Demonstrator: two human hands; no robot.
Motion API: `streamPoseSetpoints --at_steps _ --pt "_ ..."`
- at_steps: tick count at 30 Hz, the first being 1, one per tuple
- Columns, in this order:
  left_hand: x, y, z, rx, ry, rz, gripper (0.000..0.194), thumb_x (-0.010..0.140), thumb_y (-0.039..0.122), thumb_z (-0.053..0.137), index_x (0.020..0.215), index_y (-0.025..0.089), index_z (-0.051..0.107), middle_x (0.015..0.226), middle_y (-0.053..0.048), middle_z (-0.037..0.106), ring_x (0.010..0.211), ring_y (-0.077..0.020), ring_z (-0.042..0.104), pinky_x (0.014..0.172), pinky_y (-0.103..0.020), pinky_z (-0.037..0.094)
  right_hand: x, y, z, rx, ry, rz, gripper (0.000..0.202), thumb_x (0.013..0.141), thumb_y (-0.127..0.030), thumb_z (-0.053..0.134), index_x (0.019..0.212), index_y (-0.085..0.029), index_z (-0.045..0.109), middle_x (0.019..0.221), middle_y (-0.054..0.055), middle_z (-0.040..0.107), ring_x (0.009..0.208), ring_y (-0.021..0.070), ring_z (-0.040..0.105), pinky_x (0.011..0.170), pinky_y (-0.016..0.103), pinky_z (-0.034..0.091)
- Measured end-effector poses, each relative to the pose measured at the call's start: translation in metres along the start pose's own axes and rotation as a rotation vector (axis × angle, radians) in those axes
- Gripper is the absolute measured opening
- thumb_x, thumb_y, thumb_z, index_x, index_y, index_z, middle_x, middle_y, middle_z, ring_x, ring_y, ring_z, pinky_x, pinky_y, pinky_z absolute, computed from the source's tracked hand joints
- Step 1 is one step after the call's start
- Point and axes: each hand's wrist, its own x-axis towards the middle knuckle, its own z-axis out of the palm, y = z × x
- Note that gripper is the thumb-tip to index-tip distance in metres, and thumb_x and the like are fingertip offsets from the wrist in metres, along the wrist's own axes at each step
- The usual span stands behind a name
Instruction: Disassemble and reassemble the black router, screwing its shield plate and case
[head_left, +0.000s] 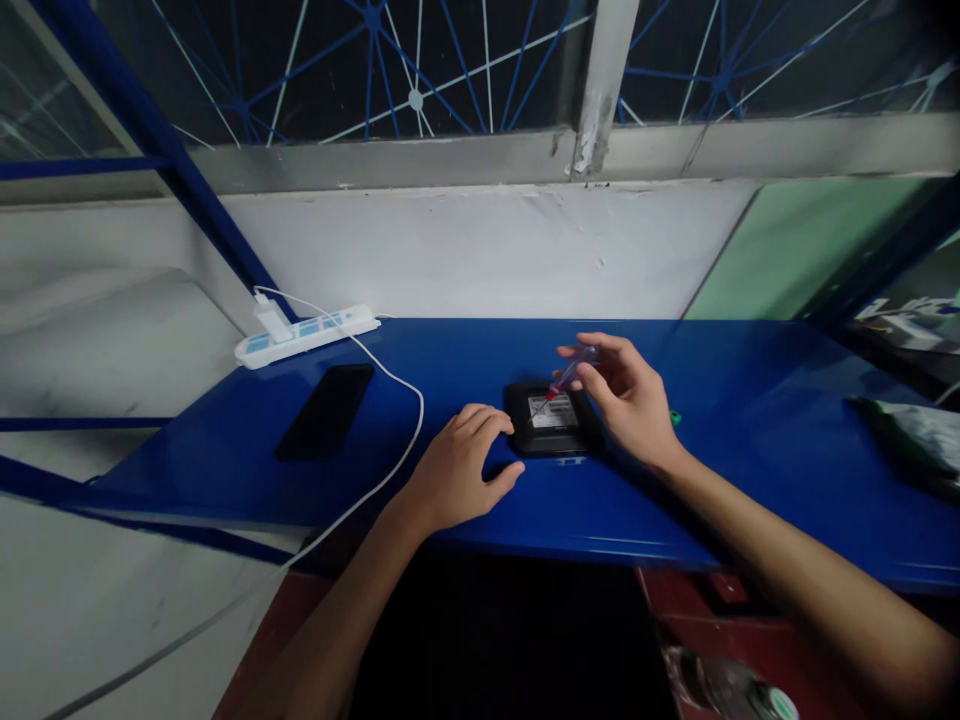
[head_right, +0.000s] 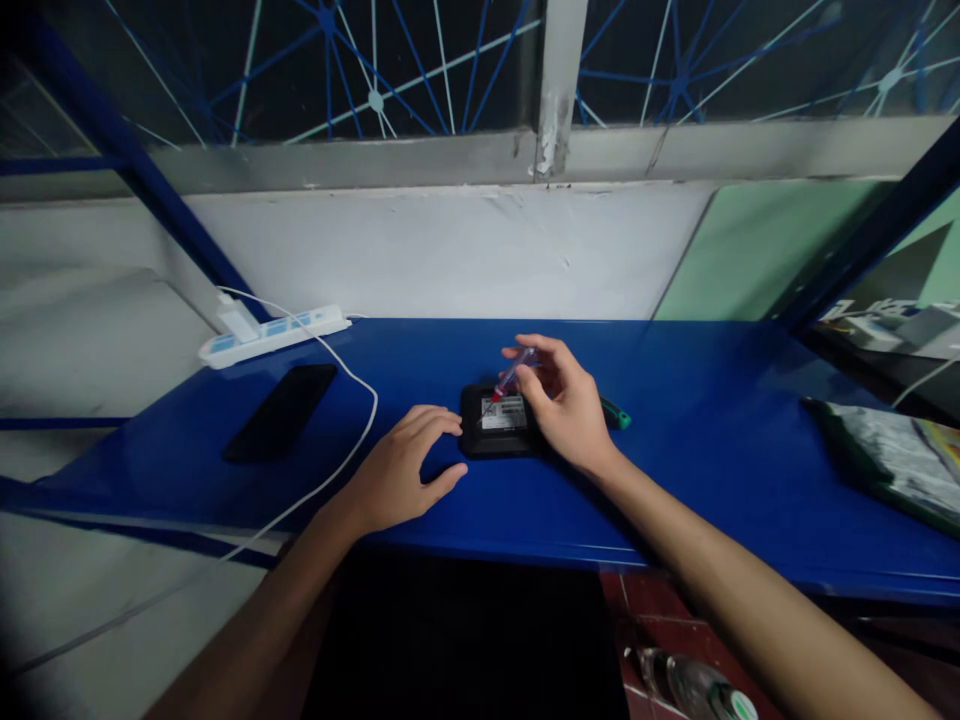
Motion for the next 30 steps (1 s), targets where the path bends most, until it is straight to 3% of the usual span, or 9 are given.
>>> streamPoseSetpoints --at_steps 5,9,17,30 --pt "0.0 0.0 0.0 0.01 0.006 0.003 0.027 0.085 0.024 0.07 0.109 0.02 0.057 0.117 -0.009 0.065 0.116 -0.0284 0.056 0.1 -0.047 0.049 0.001 0.005 0.0 0.037 -0.032 -0.022 0.033 0.087 -0.035 0.07 0.118 -0.029 0.059 0.103 0.001 0.065 0.081 0.016 0.068 0.076 0.037 0.059" --pt "0.001 0.001 -0.001 0.006 -0.004 0.004 0.035 0.087 0.026 0.069 0.12 0.021 0.056 0.119 -0.009 0.064 0.117 -0.0286 0.056 0.1 -0.048 0.049 0.002 0.007 -0.001 -0.016 0.023 -0.038 0.025 0.088 -0.036 0.069 0.11 -0.028 0.062 0.092 -0.001 0.064 0.076 0.0158 0.067 0.074 0.037 0.059" --pt "0.002 0.002 -0.003 0.027 -0.051 0.001 0.037 0.089 0.025 0.068 0.124 0.024 0.059 0.121 -0.008 0.063 0.117 -0.0287 0.055 0.101 -0.049 0.048 -0.001 -0.001 -0.001 -0.009 -0.041 0.016 0.04 0.095 -0.035 0.058 0.134 -0.031 0.055 0.122 0.005 0.068 0.093 0.0193 0.071 0.084 0.042 0.061" --pt "0.001 0.001 -0.001 0.039 -0.054 0.006 0.043 0.089 0.026 0.067 0.131 0.026 0.057 0.124 -0.008 0.062 0.118 -0.0284 0.054 0.103 -0.049 0.047 0.001 0.009 0.0 0.01 -0.013 -0.029 0.034 0.089 -0.036 0.067 0.122 -0.03 0.061 0.108 0.003 0.064 0.082 0.0158 0.066 0.07 0.035 0.061"
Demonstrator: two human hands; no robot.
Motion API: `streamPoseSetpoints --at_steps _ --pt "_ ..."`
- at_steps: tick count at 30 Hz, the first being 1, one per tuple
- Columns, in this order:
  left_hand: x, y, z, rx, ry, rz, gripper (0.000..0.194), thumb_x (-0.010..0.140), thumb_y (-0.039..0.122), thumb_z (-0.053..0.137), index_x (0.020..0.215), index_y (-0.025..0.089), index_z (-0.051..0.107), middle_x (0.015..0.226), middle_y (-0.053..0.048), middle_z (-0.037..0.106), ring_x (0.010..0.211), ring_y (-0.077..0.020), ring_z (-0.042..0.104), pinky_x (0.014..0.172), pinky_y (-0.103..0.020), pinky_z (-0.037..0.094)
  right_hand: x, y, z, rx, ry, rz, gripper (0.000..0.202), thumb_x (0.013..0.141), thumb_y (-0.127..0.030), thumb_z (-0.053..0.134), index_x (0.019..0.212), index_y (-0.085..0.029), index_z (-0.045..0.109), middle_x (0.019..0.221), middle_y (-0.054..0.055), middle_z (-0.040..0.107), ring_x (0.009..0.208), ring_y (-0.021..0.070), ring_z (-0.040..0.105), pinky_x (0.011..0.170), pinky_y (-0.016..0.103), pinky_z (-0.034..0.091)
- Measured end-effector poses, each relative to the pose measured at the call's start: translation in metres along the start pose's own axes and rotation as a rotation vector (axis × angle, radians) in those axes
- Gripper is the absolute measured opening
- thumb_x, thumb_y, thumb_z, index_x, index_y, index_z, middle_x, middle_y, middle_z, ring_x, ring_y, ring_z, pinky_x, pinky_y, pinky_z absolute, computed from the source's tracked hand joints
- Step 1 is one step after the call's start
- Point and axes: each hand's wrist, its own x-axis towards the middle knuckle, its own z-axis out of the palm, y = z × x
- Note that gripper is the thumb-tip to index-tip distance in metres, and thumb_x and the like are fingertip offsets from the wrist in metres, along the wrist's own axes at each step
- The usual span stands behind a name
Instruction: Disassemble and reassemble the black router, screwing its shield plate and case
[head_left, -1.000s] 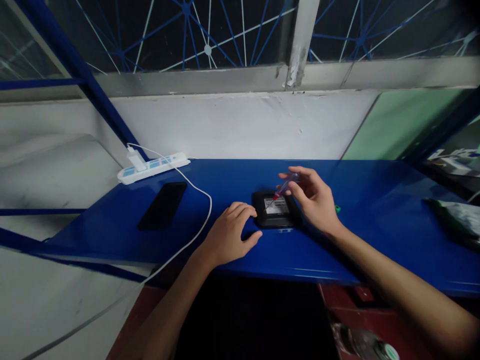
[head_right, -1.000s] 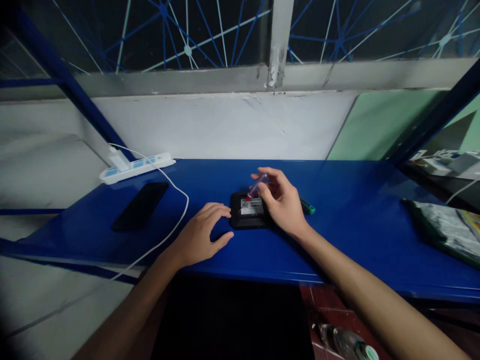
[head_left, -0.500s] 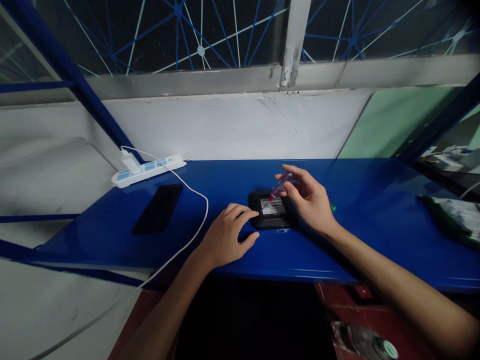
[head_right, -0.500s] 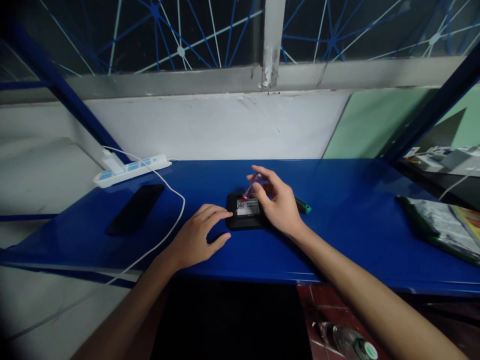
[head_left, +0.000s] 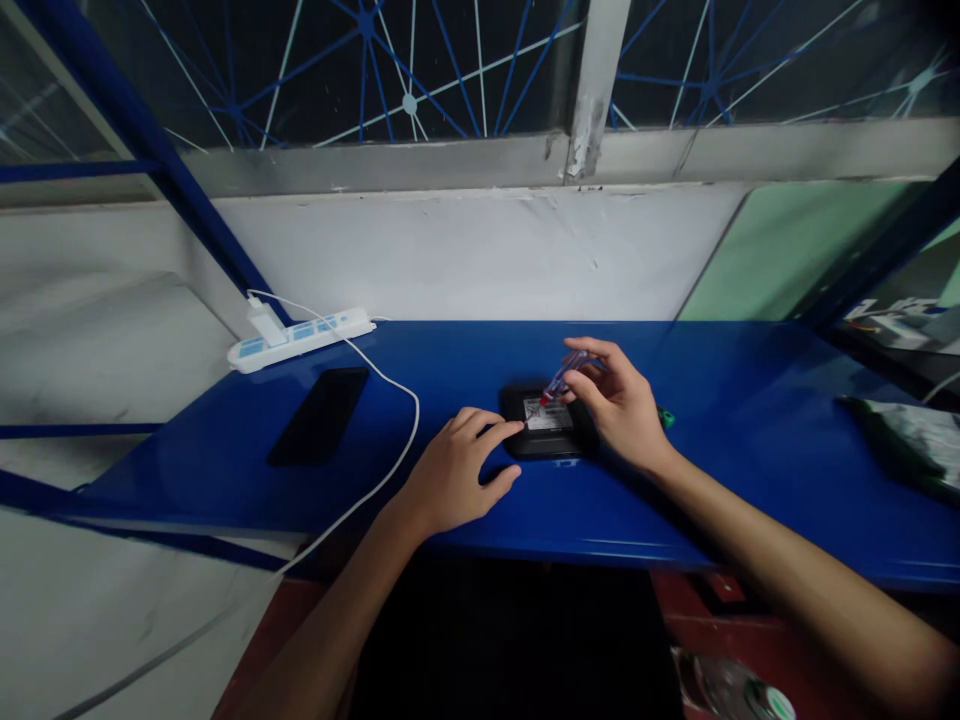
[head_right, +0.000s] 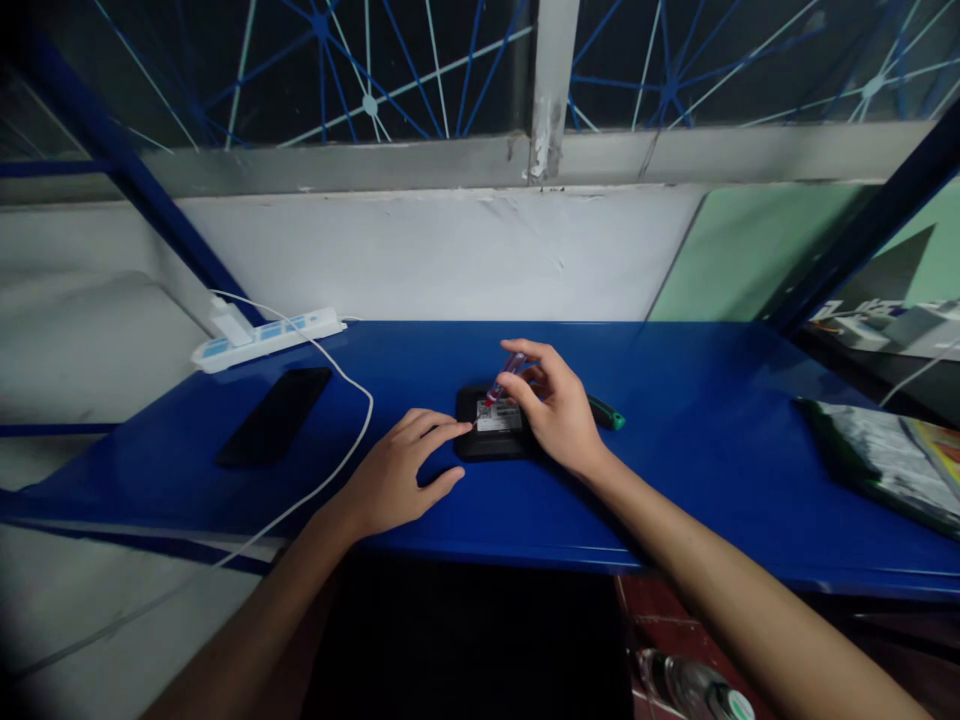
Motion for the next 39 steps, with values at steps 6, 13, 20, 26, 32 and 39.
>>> streamPoseSetpoints --at_steps 6,13,20,26,32,39 --pt "0.0003 -0.0008 0.0003 -0.001 0.002 0.003 0.045 0.09 0.027 0.067 0.133 0.028 0.056 0.123 -0.008 0.062 0.116 -0.0291 0.055 0.101 -0.051 0.048 0.0001 -0.0038 0.0012 -0.02 0.044 0.001 0.027 0.09 -0.036 0.066 0.116 -0.028 0.063 0.093 0.001 0.066 0.079 0.0168 0.066 0.069 0.036 0.062" --pt "-0.0002 0.0005 0.0001 0.003 -0.014 -0.012 0.045 0.09 0.027 0.067 0.133 0.028 0.056 0.123 -0.008 0.062 0.118 -0.0292 0.054 0.102 -0.05 0.048 -0.0027 -0.0085 0.0005 -0.033 0.012 0.037 0.034 0.096 -0.035 0.056 0.13 -0.029 0.056 0.115 0.005 0.069 0.091 0.0185 0.069 0.076 0.037 0.062" --pt "-0.0007 -0.0013 0.0014 -0.001 0.005 -0.001 0.045 0.089 0.028 0.068 0.133 0.026 0.056 0.124 -0.008 0.061 0.118 -0.0285 0.054 0.102 -0.049 0.048 0.0014 -0.0032 0.0006 -0.079 0.092 -0.001 0.024 0.088 -0.033 0.068 0.111 -0.028 0.063 0.088 -0.001 0.066 0.073 0.0158 0.065 0.075 0.038 0.058" --pt "-0.0012 -0.001 0.0017 0.009 -0.008 -0.004 0.046 0.089 0.027 0.068 0.133 0.024 0.056 0.124 -0.008 0.061 0.117 -0.0275 0.053 0.103 -0.047 0.047 -0.0005 -0.0081 0.0002 0.006 0.016 0.041 0.031 0.096 -0.031 0.057 0.127 -0.027 0.056 0.117 0.006 0.07 0.096 0.0197 0.071 0.086 0.041 0.057" --pt "-0.0002 -0.0005 0.0013 0.014 -0.013 -0.009 0.046 0.089 0.027 0.068 0.134 0.024 0.056 0.124 -0.008 0.061 0.117 -0.0273 0.053 0.103 -0.047 0.047 -0.0003 -0.0043 0.0008 -0.024 0.045 0.018 0.029 0.09 -0.035 0.066 0.118 -0.028 0.06 0.106 0.002 0.067 0.081 0.0154 0.067 0.075 0.036 0.056" --pt "-0.0015 -0.0008 0.0015 0.02 -0.008 -0.007 0.045 0.09 0.028 0.067 0.134 0.025 0.055 0.125 -0.008 0.061 0.118 -0.0278 0.053 0.102 -0.048 0.047 0.0024 -0.002 -0.0001 -0.036 0.078 0.001 0.02 0.088 -0.032 0.069 0.105 -0.027 0.061 0.092 -0.001 0.063 0.069 0.0122 0.062 0.068 0.033 0.053"
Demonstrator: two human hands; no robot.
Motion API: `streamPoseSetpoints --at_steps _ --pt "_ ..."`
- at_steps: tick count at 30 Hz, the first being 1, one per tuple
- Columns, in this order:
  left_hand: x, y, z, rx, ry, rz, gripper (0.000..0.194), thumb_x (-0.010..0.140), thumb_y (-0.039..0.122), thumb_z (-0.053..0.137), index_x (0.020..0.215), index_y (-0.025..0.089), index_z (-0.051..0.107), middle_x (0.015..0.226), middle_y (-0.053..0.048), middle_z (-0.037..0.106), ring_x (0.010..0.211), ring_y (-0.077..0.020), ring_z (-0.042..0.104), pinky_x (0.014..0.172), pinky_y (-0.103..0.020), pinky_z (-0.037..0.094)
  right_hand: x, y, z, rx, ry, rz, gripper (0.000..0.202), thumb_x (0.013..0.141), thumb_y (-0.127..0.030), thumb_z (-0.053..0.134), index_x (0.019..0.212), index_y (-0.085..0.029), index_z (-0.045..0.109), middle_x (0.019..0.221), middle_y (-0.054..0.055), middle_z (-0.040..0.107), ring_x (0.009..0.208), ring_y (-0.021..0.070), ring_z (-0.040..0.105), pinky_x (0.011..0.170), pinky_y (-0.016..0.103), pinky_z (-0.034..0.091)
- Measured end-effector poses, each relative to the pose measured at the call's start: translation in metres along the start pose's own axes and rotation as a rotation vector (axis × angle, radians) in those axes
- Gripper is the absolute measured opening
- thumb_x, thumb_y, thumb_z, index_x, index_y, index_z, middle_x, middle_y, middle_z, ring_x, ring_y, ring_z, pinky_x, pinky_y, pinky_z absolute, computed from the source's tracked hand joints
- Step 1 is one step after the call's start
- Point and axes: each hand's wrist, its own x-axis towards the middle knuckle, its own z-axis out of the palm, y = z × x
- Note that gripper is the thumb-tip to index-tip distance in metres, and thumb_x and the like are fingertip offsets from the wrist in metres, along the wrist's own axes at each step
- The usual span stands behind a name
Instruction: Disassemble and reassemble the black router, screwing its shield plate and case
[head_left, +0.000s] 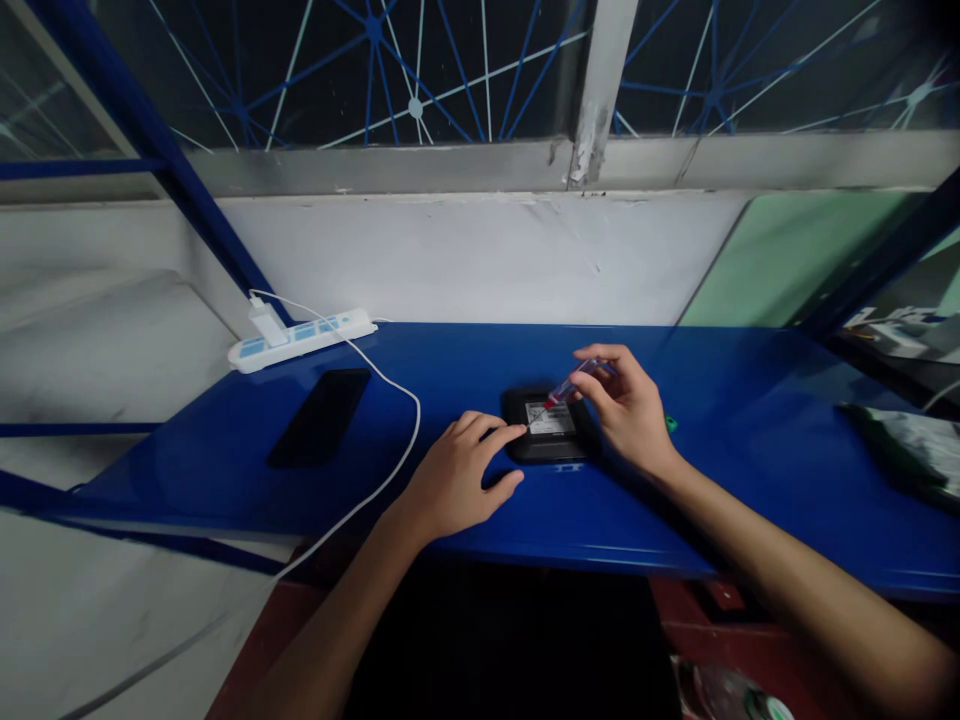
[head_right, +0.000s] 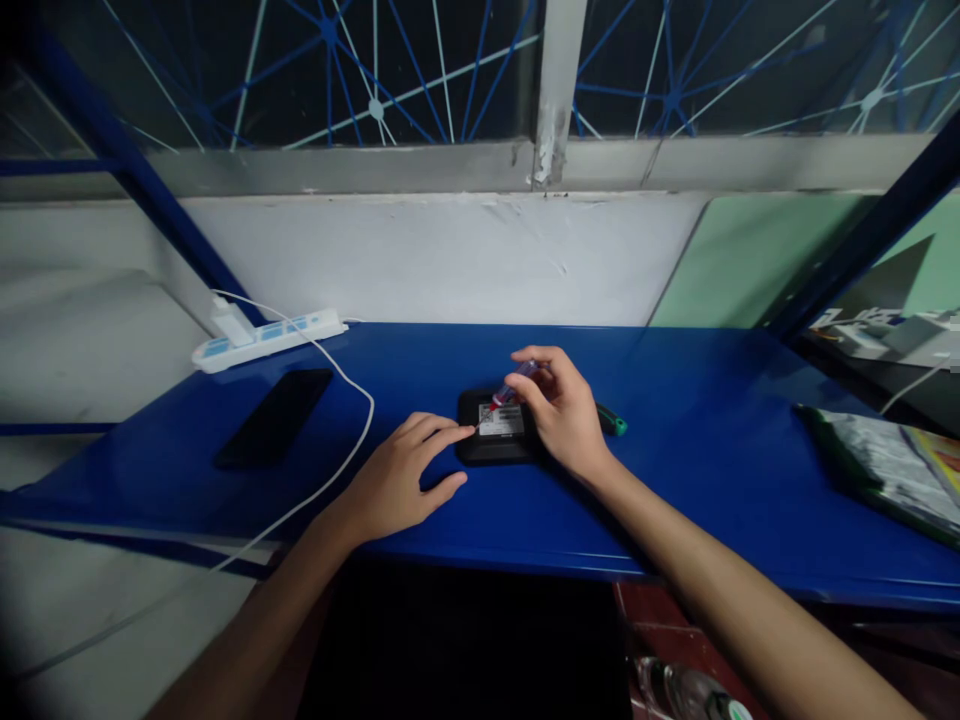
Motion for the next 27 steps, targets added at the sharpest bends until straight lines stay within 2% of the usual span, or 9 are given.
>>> streamPoseSetpoints --at_steps 4,8,11,13,15,18,24,27 --pt "0.0002 -0.0006 0.0001 0.003 0.001 0.003 0.046 0.09 0.028 0.067 0.134 0.025 0.055 0.125 -0.007 0.06 0.118 -0.027 0.053 0.103 -0.047 0.047 -0.0004 -0.0016 -0.0006 -0.031 0.005 0.0 0.023 0.089 -0.031 0.066 0.111 -0.026 0.061 0.096 0.001 0.066 0.074 0.0141 0.065 0.073 0.035 0.056" --pt "0.0015 -0.0006 -0.0003 0.011 -0.008 -0.003 0.046 0.089 0.027 0.068 0.133 0.024 0.055 0.125 -0.008 0.061 0.118 -0.0269 0.053 0.103 -0.047 0.047 -0.0025 -0.0064 -0.0009 -0.014 -0.052 0.049 0.035 0.094 -0.03 0.057 0.129 -0.027 0.055 0.115 0.006 0.067 0.092 0.0189 0.071 0.083 0.038 0.059" --pt "0.0016 0.0 -0.0005 0.011 -0.012 -0.006 0.046 0.089 0.026 0.068 0.133 0.024 0.055 0.125 -0.008 0.061 0.118 -0.0268 0.053 0.103 -0.046 0.047 -0.0031 -0.0092 -0.0006 -0.014 -0.084 0.073 0.035 0.097 -0.032 0.053 0.132 -0.028 0.054 0.123 0.007 0.066 0.092 0.0192 0.071 0.082 0.039 0.06" --pt "0.001 0.0003 -0.0003 0.008 -0.011 -0.005 0.047 0.089 0.027 0.068 0.134 0.024 0.055 0.125 -0.008 0.061 0.118 -0.0271 0.053 0.103 -0.047 0.046 -0.0027 -0.0085 -0.0003 -0.025 -0.067 0.07 0.033 0.095 -0.036 0.056 0.127 -0.028 0.057 0.118 0.006 0.067 0.084 0.0175 0.07 0.078 0.038 0.06" --pt "0.0001 0.0003 0.0001 0.004 -0.008 -0.002 0.046 0.09 0.027 0.068 0.134 0.025 0.055 0.126 -0.008 0.061 0.119 -0.0273 0.053 0.103 -0.047 0.047 -0.002 -0.006 0.0001 -0.034 -0.041 0.054 0.03 0.093 -0.038 0.061 0.12 -0.028 0.059 0.103 0.003 0.066 0.076 0.0158 0.067 0.073 0.037 0.059" --pt "-0.0006 0.0001 0.0005 0.006 -0.003 -0.003 0.046 0.09 0.027 0.068 0.134 0.025 0.055 0.126 -0.008 0.061 0.119 -0.0274 0.053 0.103 -0.047 0.047 -0.0016 -0.0019 0.0004 -0.066 -0.019 0.015 0.026 0.091 -0.036 0.064 0.115 -0.027 0.061 0.087 0.0 0.062 0.071 0.0151 0.063 0.073 0.036 0.057" --pt "0.0009 -0.0003 0.0006 0.006 -0.004 -0.008 0.046 0.089 0.027 0.069 0.134 0.025 0.055 0.125 -0.008 0.061 0.118 -0.0275 0.054 0.103 -0.047 0.047 -0.0037 -0.0043 0.0009 0.025 -0.047 0.051 0.031 0.095 -0.031 0.057 0.125 -0.028 0.054 0.116 0.006 0.067 0.095 0.0204 0.072 0.084 0.04 0.058" --pt "0.0013 -0.0006 0.001 0.004 -0.001 -0.004 0.046 0.09 0.028 0.069 0.134 0.025 0.055 0.124 -0.007 0.061 0.117 -0.0274 0.054 0.103 -0.047 0.047 -0.0039 -0.0068 0.0005 0.045 -0.08 0.081 0.032 0.096 -0.032 0.055 0.128 -0.028 0.053 0.124 0.007 0.067 0.099 0.0215 0.072 0.087 0.043 0.059"
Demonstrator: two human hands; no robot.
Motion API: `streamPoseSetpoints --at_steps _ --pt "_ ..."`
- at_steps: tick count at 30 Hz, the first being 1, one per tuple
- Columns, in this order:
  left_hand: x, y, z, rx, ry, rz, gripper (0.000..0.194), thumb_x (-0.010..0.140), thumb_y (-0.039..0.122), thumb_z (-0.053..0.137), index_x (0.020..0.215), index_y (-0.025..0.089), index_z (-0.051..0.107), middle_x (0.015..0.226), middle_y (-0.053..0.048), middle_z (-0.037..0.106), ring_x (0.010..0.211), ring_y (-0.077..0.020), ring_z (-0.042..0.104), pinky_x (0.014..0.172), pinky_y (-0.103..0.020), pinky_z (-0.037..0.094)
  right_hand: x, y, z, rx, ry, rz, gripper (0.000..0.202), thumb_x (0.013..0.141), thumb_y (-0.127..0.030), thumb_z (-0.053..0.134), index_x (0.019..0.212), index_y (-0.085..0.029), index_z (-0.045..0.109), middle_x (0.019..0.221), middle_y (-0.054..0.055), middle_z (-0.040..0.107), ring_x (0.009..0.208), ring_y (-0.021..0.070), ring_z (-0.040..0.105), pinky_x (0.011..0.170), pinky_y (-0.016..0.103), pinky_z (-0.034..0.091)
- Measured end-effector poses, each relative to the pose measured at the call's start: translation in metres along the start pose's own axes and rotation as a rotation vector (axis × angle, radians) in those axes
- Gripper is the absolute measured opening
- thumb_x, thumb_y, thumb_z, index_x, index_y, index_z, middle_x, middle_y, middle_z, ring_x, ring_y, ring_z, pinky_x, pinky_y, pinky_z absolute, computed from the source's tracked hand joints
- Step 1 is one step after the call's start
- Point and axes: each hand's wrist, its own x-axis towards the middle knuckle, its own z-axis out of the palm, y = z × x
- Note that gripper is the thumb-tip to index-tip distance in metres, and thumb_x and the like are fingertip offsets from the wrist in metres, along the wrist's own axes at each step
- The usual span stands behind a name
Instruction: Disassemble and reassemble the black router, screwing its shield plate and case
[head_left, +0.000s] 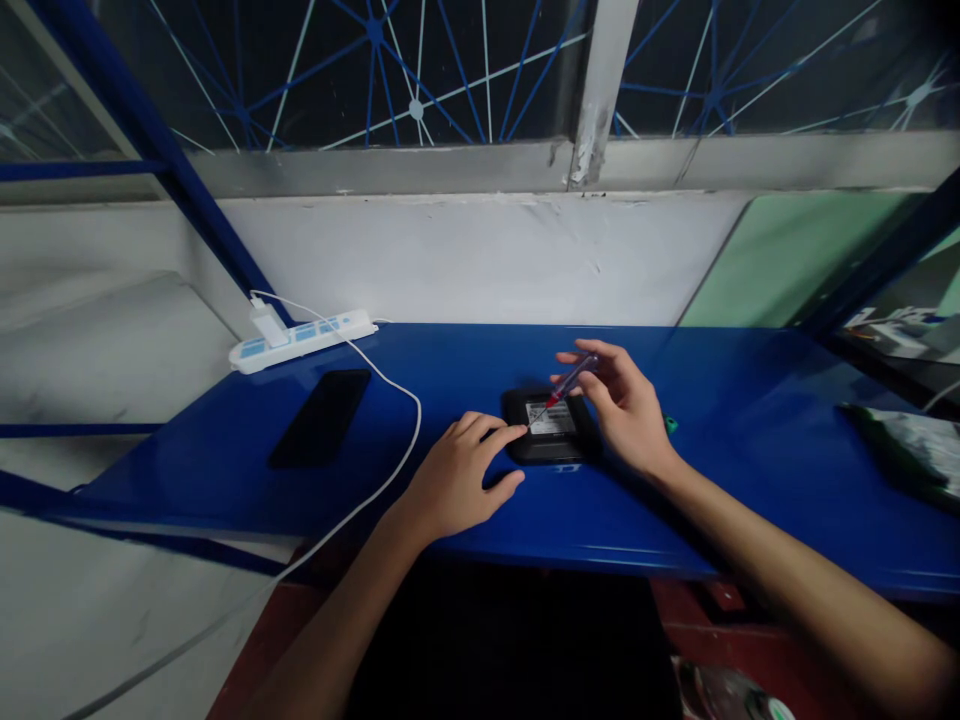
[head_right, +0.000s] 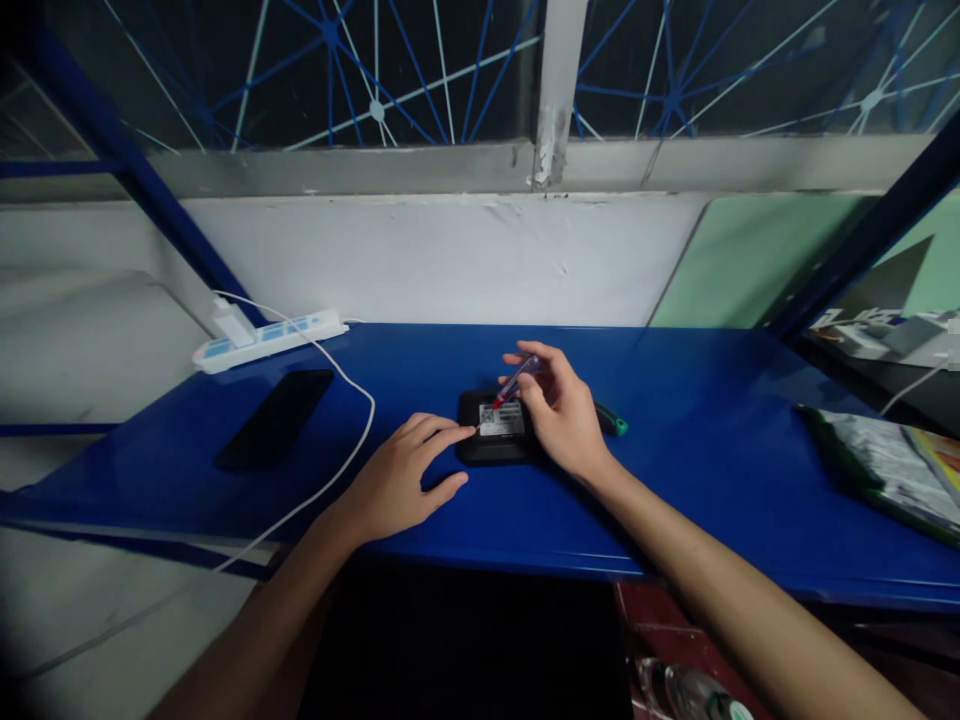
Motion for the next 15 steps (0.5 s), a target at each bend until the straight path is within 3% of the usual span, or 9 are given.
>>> streamPoseSetpoints --at_steps 5,9,11,15 --pt "0.0 0.0 0.0 -0.002 -0.006 -0.003 0.046 0.089 0.026 0.069 0.133 0.025 0.054 0.123 -0.007 0.061 0.117 -0.0265 0.053 0.102 -0.046 0.047 0.0 0.004 0.0 -0.062 -0.015 -0.009 0.042 0.094 -0.034 0.059 0.135 -0.028 0.051 0.114 0.006 0.068 0.092 0.0193 0.069 0.085 0.041 0.058" --pt "0.0 0.0 0.0 -0.004 -0.005 0.004 0.046 0.091 0.027 0.067 0.134 0.026 0.053 0.124 -0.007 0.061 0.118 -0.0266 0.053 0.101 -0.047 0.047 0.006 0.008 -0.004 -0.101 0.162 -0.076 0.044 0.092 -0.034 0.063 0.133 -0.028 0.051 0.102 0.004 0.066 0.084 0.0178 0.067 0.08 0.039 0.057" --pt "-0.001 0.0 0.0 -0.002 -0.007 0.005 0.045 0.092 0.028 0.066 0.135 0.027 0.053 0.124 -0.007 0.061 0.118 -0.0266 0.053 0.1 -0.047 0.048 0.013 0.009 -0.013 -0.117 0.287 -0.116 0.039 0.09 -0.036 0.064 0.128 -0.028 0.053 0.093 0.001 0.061 0.076 0.0161 0.064 0.074 0.037 0.057" --pt "-0.001 0.001 0.001 0.039 -0.008 -0.001 0.044 0.093 0.028 0.064 0.136 0.026 0.053 0.123 -0.007 0.061 0.117 -0.0269 0.054 0.099 -0.046 0.049 0.032 0.01 -0.049 -0.335 0.367 -0.079 0.04 0.091 -0.043 0.059 0.128 -0.028 0.054 0.074 -0.002 0.053 0.059 0.0163 0.057 0.06 0.036 0.052"
